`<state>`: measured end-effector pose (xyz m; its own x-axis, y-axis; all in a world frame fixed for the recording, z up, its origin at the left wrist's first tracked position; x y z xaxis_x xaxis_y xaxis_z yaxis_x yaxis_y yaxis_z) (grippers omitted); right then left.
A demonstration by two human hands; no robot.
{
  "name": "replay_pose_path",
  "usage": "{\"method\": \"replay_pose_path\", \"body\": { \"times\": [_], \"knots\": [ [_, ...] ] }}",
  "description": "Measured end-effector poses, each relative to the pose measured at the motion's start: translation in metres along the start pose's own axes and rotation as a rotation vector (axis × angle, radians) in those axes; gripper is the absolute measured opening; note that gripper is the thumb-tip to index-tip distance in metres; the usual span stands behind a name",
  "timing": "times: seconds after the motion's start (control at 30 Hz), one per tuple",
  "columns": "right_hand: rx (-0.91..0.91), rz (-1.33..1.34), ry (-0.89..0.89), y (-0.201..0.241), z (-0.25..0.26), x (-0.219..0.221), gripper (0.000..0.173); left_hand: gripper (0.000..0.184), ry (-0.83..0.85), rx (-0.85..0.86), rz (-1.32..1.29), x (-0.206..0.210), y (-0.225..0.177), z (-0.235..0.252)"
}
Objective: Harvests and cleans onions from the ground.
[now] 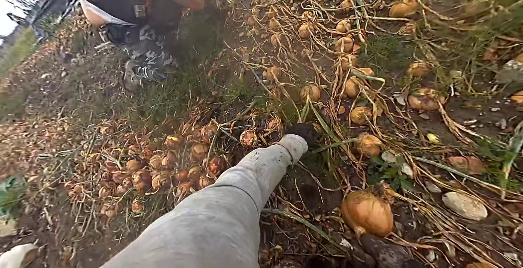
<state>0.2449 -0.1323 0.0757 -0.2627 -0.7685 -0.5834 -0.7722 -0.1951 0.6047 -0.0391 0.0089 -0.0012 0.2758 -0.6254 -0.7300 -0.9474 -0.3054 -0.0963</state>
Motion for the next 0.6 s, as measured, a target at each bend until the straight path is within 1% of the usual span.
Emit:
{"method": "replay_pose_path", "body": {
  "times": [0.03,0.07,0.1,0.13,0.17,0.2,0.23,0.27,0.3,0.33,0.37,0.4,0.43,0.47,0.5,0.53,0.6],
  "knots": [
    [-0.065,-0.016,0.074,0.018,0.015,-0.002,0.042,0.035,0.002,0.053,-0.025,-0.001,0.008,0.002],
    [-0.15,0.025,0.132,0.029,0.026,0.001,0.041,0.035,-0.008,0.105,-0.044,0.0,0.016,0.002],
    [-0.211,0.124,0.173,0.03,0.035,0.011,0.039,0.034,-0.016,0.144,-0.053,0.002,0.021,-0.002],
    [-0.224,0.296,0.184,0.024,0.042,0.02,0.036,0.034,-0.018,0.168,-0.053,0.003,0.024,-0.007],
    [-0.168,0.51,0.188,0.011,0.047,0.028,0.032,0.035,-0.021,0.189,-0.05,0.005,0.026,-0.014],
    [-0.055,0.711,0.203,-0.007,0.054,0.032,0.031,0.034,-0.036,0.226,-0.057,0.007,0.028,-0.023],
    [0.122,0.868,0.189,-0.023,0.061,0.031,0.032,0.034,-0.046,0.276,-0.057,0.009,0.032,-0.032],
    [0.335,0.943,0.146,-0.04,0.07,0.029,0.037,0.034,-0.064,0.332,-0.058,0.007,0.037,-0.041],
    [0.51,0.975,0.103,-0.059,0.081,0.032,0.043,0.034,-0.097,0.367,-0.069,0.0,0.044,-0.049],
    [0.613,1.015,0.034,-0.076,0.091,0.039,0.044,0.034,-0.164,0.348,-0.1,-0.01,0.055,-0.054],
    [0.657,1.057,-0.018,-0.086,0.098,0.045,0.042,0.035,-0.261,0.272,-0.129,-0.021,0.07,-0.051],
    [0.662,1.085,-0.035,-0.087,0.099,0.048,0.04,0.038,-0.315,0.142,-0.136,-0.033,0.086,-0.042],
    [0.664,1.098,-0.053,-0.084,0.098,0.05,0.038,0.042,-0.3,0.019,-0.113,-0.041,0.101,-0.031],
    [0.681,1.096,-0.065,-0.083,0.096,0.051,0.037,0.045,-0.252,-0.043,-0.082,-0.044,0.115,-0.022],
    [0.721,1.074,-0.074,-0.082,0.095,0.049,0.038,0.042,-0.206,-0.032,-0.047,-0.041,0.126,-0.013],
    [0.758,1.059,-0.068,-0.082,0.095,0.047,0.04,0.04,-0.171,0.026,-0.014,-0.032,0.136,-0.007],
    [0.821,1.05,-0.043,-0.083,0.096,0.048,0.044,0.05,-0.126,0.12,0.057,-0.019,0.144,-0.001]
  ]
}}
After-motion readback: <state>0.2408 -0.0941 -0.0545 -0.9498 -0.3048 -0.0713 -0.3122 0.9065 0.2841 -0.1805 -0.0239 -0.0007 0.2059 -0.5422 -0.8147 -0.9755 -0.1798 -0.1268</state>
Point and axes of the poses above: each hand's wrist, its own z-axis towards the middle knuckle, its own x-axis out of the palm, y = z × x, the point moved 2 cm from there along z, towards the middle knuckle, and after that the axes turned 7 degrees about x, right-handed, at the moved point
